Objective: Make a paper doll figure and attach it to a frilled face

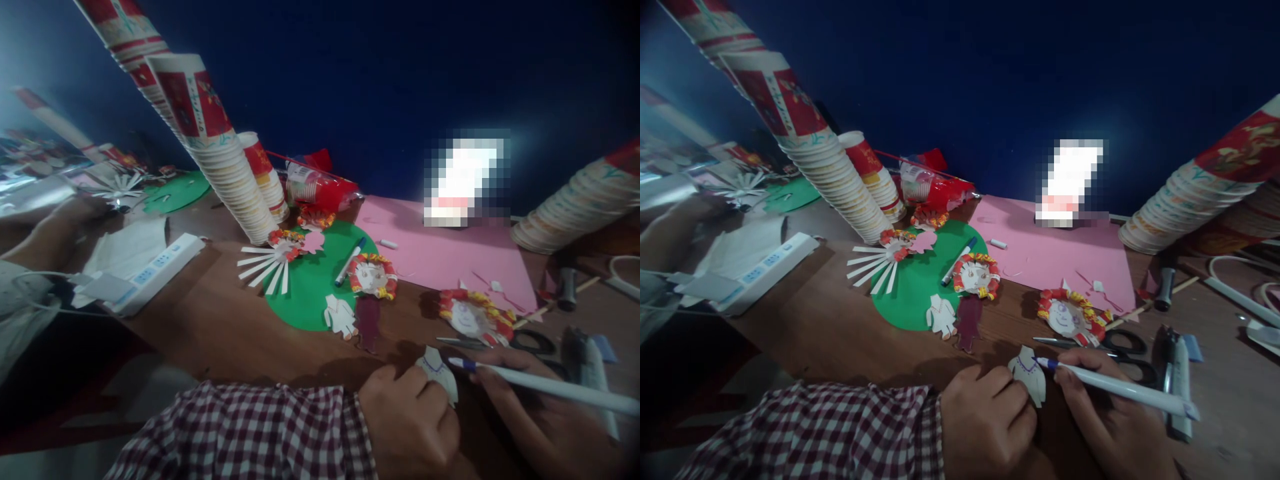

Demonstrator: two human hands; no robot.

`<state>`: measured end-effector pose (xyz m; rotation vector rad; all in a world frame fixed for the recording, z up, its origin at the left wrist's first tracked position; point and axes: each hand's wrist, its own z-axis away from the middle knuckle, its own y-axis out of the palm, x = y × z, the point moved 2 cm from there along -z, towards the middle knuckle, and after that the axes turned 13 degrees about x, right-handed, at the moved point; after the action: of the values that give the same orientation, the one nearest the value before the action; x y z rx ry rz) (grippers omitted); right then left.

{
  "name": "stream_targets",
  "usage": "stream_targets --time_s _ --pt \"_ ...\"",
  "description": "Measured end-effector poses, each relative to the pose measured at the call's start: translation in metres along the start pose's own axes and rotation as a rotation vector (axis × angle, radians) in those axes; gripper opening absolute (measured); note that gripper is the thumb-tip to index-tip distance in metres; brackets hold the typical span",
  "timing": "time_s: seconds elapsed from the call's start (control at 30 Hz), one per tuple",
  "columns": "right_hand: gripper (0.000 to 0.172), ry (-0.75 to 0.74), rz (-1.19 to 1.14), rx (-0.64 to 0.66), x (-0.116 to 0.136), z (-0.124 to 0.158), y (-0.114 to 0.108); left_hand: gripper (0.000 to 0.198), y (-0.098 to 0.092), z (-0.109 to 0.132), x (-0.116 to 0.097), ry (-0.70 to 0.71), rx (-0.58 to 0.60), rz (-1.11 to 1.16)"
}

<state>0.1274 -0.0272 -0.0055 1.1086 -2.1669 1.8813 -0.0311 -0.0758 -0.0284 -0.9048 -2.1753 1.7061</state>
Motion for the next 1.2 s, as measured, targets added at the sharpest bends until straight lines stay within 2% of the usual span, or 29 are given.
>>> stream_targets --time_s 0.13,0.3,0.4,0.47,0.53,0.67,0.8,0.9,1.1,1.2 --pt "0.016 0.017 -0.080 -0.030 0.000 0.001 -0.002 0.017 -0.011 0.002 -0.001 0.088 -0.012 0.020" --pt "0.008 0.058 -0.192 -0.059 -0.002 0.004 -0.001 0.020 -0.013 0.007 -0.002 0.408 0.118 0.177" --pt "0.005 0.077 -0.222 -0.075 -0.003 0.005 0.001 0.012 -0.013 0.010 0.000 0.603 0.153 0.255" --pt "0.004 0.081 -0.245 -0.080 -0.003 0.005 0.001 0.014 -0.011 0.013 0.000 0.666 0.184 0.267" --pt "0.003 0.092 -0.273 -0.077 -0.003 0.005 0.001 0.022 -0.009 0.014 -0.002 0.660 0.226 0.256" --pt "0.003 0.120 -0.382 -0.077 -0.002 0.005 0.000 0.024 -0.007 0.017 -0.006 0.688 0.292 0.265" --pt "0.003 0.168 -0.450 -0.090 -0.003 0.005 0.000 0.029 -0.014 0.019 -0.007 0.731 0.238 0.317" --pt "0.003 0.173 -0.460 -0.082 -0.004 0.005 0.001 0.031 -0.017 0.019 -0.007 0.689 0.195 0.326" --pt "0.003 0.165 -0.458 -0.083 -0.004 0.006 0.000 0.028 -0.014 0.018 -0.008 0.702 0.250 0.300" --pt "0.003 0.177 -0.440 -0.069 -0.004 0.006 0.000 0.029 -0.016 0.018 -0.007 0.676 0.230 0.274"
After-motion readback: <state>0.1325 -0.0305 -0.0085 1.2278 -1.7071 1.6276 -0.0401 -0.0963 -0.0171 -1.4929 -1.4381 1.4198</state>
